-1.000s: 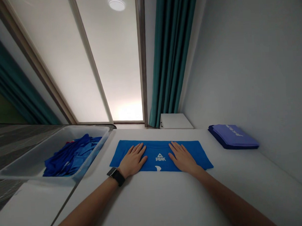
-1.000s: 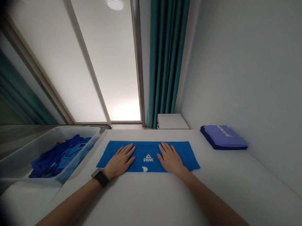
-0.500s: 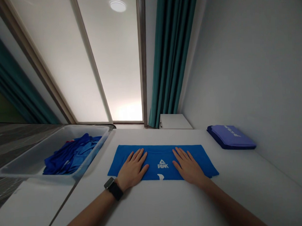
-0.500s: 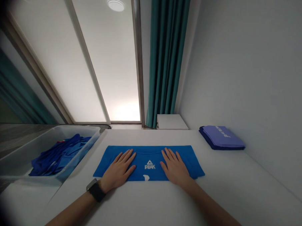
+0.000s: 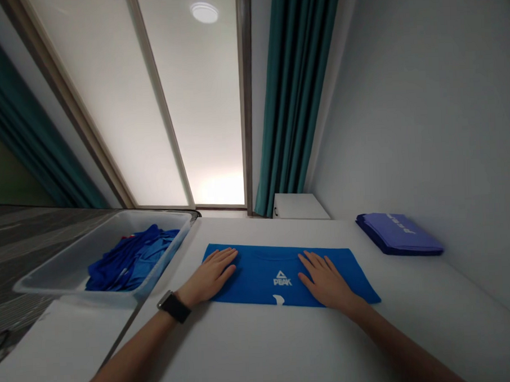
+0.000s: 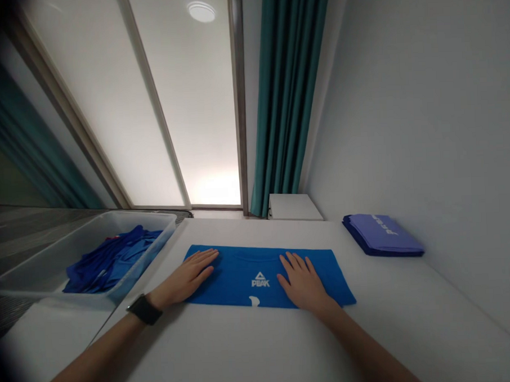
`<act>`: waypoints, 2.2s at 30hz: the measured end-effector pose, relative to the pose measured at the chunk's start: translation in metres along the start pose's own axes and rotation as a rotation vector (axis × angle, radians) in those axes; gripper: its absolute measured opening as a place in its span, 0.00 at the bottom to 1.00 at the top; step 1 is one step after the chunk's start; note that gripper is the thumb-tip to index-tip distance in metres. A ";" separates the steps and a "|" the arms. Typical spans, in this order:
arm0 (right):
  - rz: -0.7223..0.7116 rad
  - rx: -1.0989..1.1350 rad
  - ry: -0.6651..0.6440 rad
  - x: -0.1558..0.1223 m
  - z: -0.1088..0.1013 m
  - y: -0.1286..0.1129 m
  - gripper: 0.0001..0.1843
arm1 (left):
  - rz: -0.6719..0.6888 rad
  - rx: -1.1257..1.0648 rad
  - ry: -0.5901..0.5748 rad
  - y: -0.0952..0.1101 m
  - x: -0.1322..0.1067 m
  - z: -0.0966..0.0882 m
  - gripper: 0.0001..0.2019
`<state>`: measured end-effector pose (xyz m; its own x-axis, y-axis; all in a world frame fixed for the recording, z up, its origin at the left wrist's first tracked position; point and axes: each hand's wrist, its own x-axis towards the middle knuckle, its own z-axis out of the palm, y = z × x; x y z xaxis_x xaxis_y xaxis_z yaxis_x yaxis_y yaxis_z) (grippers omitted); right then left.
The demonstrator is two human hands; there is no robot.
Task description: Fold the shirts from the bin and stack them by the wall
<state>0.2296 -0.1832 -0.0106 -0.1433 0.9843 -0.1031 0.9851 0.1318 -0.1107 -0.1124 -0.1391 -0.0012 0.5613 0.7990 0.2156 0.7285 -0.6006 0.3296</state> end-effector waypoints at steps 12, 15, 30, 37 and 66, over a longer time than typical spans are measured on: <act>-0.556 0.181 0.168 0.063 -0.018 -0.119 0.20 | -0.231 -0.312 0.248 -0.021 -0.033 -0.018 0.13; -0.599 0.149 0.167 0.080 -0.012 -0.149 0.18 | -0.256 -0.339 0.202 -0.016 -0.033 -0.020 0.12; -0.593 0.060 0.169 0.097 -0.006 -0.171 0.08 | -0.324 -0.483 0.048 -0.012 -0.040 -0.022 0.14; -0.496 0.002 0.210 0.101 -0.008 -0.170 0.10 | -0.324 -0.471 -0.006 -0.014 -0.042 -0.022 0.16; -0.493 0.014 0.109 0.122 -0.004 -0.144 0.08 | -0.105 0.002 -0.003 -0.003 -0.043 -0.012 0.08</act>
<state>0.0707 -0.0816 -0.0028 -0.5795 0.8121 0.0685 0.8014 0.5831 -0.1336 -0.1431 -0.1710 -0.0003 0.4833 0.8574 0.1770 0.7841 -0.5138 0.3481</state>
